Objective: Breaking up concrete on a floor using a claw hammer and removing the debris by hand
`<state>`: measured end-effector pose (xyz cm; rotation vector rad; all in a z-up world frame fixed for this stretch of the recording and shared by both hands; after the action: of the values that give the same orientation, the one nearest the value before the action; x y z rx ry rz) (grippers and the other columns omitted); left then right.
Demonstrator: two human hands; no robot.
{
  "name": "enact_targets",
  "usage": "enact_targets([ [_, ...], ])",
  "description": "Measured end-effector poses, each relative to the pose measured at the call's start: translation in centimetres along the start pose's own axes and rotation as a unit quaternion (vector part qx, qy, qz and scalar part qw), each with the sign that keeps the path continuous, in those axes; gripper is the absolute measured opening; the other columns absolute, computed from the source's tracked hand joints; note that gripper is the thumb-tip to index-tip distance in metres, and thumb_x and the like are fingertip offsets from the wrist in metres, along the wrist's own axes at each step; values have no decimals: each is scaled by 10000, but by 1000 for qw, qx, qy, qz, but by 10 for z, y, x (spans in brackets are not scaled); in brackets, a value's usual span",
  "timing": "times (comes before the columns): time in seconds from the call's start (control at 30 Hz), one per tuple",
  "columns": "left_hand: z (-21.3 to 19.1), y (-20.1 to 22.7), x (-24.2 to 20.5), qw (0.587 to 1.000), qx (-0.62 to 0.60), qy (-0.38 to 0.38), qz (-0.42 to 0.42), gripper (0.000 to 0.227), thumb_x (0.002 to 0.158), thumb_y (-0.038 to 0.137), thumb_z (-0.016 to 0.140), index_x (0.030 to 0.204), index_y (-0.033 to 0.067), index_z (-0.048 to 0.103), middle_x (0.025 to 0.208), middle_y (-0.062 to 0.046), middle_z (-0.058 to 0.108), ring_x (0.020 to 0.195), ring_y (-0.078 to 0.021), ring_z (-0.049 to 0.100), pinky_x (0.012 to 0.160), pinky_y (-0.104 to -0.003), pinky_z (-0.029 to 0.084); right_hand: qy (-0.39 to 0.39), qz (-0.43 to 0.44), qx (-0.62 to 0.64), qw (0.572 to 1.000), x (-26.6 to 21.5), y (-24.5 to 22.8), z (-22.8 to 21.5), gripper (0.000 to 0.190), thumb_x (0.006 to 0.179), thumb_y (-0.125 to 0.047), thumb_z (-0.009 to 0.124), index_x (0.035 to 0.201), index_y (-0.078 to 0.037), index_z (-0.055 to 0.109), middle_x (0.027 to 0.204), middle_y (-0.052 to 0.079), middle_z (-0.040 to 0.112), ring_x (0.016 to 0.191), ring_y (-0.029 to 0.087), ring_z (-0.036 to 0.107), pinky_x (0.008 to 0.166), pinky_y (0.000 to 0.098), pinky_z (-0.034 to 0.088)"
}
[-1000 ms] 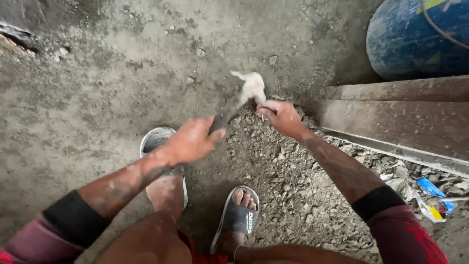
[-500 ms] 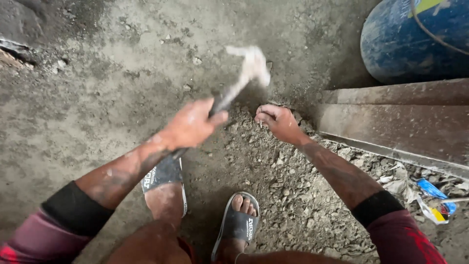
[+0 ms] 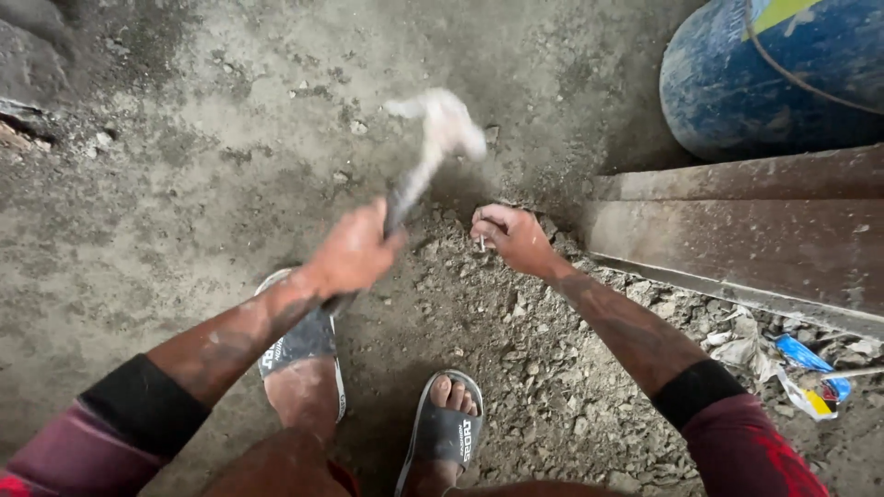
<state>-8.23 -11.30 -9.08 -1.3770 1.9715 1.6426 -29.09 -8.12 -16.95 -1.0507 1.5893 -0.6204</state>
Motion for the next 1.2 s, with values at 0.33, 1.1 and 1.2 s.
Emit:
enact_targets([
  [0.33, -4, -9, -8, 995, -91, 16, -27, 170, 835, 212, 534, 899, 55, 525, 539, -112, 578, 396, -222, 596, 447, -361, 530, -25, -98, -218, 971, -17, 5, -1, 183, 920, -180, 559, 996, -29, 630, 765, 196, 666, 723, 341, 665, 640, 458, 557],
  [1.1, 12, -21, -46, 972, -211, 20, -98, 129, 782, 100, 543, 829, -19, 554, 480, -158, 526, 307, -261, 526, 330, -354, 451, 80, -133, -154, 976, -35, -44, -15, 174, 868, -254, 639, 860, -84, 675, 660, 125, 671, 665, 311, 662, 643, 421, 511],
  [1.2, -1, -1, -48, 980, -173, 25, -94, 163, 805, 163, 588, 813, 6, 542, 463, -117, 528, 298, -214, 520, 342, -325, 451, 63, -172, -166, 969, -34, -48, -10, 156, 886, -217, 634, 828, -75, 664, 631, 130, 648, 597, 308, 635, 618, 383, 518],
])
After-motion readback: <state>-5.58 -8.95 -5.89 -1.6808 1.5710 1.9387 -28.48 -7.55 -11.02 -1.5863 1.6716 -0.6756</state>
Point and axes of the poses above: each hand's wrist, its own x-axis towards the middle knuckle, its own z-axis out of the palm, y = z × x, the point moved 10 cm from there along x, towards the middle knuckle
